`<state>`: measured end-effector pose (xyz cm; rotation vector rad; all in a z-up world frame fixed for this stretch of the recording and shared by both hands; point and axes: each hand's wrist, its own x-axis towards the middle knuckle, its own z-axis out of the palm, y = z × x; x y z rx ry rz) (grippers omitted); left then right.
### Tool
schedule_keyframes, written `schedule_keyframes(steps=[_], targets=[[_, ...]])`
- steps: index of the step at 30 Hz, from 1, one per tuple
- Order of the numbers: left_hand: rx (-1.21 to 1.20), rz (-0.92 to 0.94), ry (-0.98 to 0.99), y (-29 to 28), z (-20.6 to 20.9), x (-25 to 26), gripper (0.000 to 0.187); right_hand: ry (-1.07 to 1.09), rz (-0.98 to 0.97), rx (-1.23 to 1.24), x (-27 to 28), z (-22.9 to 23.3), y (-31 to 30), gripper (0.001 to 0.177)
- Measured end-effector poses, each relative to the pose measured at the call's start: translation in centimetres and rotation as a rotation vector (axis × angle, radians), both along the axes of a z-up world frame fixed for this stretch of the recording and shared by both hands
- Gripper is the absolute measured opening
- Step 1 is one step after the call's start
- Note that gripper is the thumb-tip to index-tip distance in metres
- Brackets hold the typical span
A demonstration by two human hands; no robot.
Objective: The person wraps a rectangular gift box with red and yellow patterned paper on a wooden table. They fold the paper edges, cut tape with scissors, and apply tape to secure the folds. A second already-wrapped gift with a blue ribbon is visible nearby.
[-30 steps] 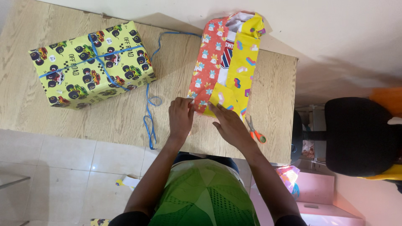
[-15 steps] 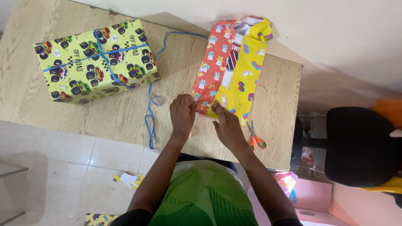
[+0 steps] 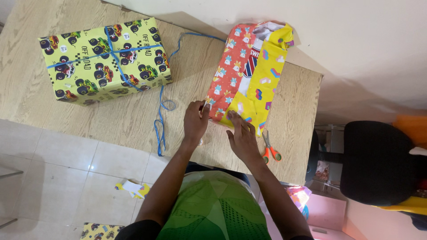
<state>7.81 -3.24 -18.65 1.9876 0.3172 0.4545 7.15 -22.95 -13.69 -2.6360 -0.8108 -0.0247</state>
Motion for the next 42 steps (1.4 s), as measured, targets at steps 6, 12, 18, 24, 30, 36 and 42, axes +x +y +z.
schedule_keyframes(steps=[6,12,18,24,30,36,42], targets=[[0.454,-0.095,-0.213,-2.3,1.7,-1.6,0.035,0.041,-0.028,0.036,0.6,0.3,0.2,0.078],[0.591,-0.174,-0.052,-5.4,1.3,-3.5,0.065,0.068,-0.022,0.066,0.9,0.6,0.1,0.082],[0.586,-0.124,0.044,-6.5,0.4,-3.0,0.076,0.099,0.025,0.215,2.0,1.2,0.1,0.080],[0.589,-0.115,0.096,-6.8,0.4,-2.5,0.078,0.404,-0.012,0.401,4.5,1.3,-0.6,0.079],[0.688,-0.061,0.019,-7.6,-0.1,-2.2,0.076,0.625,-0.053,0.613,9.8,-0.1,-1.4,0.047],[0.706,-0.015,0.061,-8.2,-0.4,-1.9,0.076,0.775,-0.006,0.505,14.0,0.7,-0.2,0.022],[0.669,0.007,0.085,-8.6,0.0,-1.8,0.076,0.881,0.038,0.247,15.4,1.9,2.1,0.023]])
